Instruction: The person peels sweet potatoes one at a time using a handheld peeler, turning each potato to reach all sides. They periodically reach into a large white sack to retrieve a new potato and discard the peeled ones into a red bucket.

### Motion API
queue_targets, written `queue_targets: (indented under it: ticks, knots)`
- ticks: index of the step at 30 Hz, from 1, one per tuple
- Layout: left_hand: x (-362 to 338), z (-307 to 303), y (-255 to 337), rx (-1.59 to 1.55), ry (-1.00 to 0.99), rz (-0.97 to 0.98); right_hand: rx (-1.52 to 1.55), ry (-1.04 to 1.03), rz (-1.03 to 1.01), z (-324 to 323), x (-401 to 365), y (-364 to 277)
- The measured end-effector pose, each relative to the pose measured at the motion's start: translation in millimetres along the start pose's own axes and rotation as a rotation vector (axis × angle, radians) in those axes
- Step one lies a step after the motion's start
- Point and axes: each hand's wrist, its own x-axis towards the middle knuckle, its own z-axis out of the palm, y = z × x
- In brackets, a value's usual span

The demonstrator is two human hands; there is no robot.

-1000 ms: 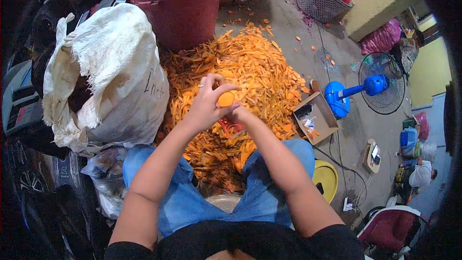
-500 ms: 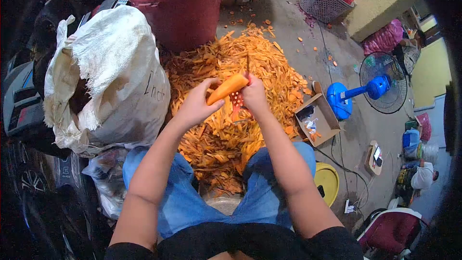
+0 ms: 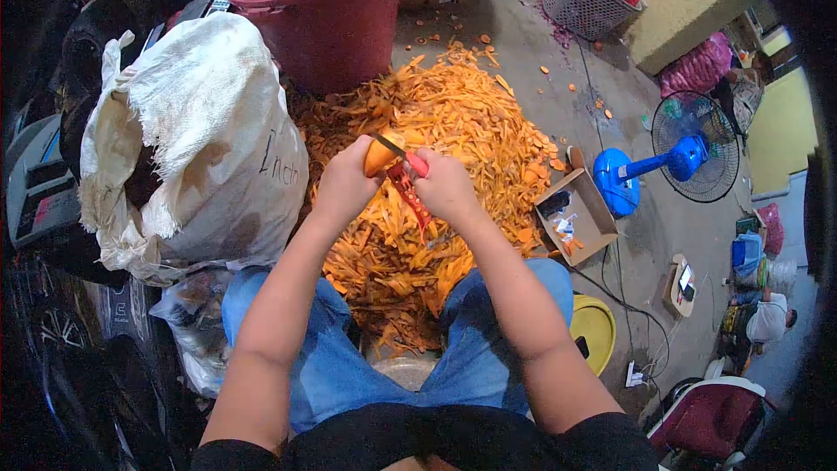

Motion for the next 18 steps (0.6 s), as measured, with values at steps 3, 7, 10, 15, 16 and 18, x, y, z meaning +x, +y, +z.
queue_targets:
  ticks: [3, 7, 10, 15, 16, 18]
  knots:
    - [-1.7, -0.4, -0.1, 0.098, -0.025, -0.007, 0.004, -0.008, -0.006, 0.6, 0.6, 2.2]
    - [-2.9, -4.5, 5.7, 0.087, -0.026, -0.028, 0.016, -0.023, 0.040, -1.6, -0.1, -3.8]
    - [-2.5, -3.9, 3.2, 0.091, 0.011, 0.007, 0.019, -0.014, 0.016, -0.1, -0.5, -4.4]
    - [-4.4, -7.5, 10.2, 0.191, 0.021, -0.001, 0.045, -0.014, -0.002, 4.5, 0.0, 0.6]
    - [-4.8, -8.7, 10.5, 0.191, 0.020, -0.002, 0.045, -0.015, -0.001, 6.2, 0.0, 2.7]
    - [-5.8, -10.6, 10.2, 0.201, 0.042, 0.132, 0.051, 0.017, -0.067, 10.0, -0.3, 8.7]
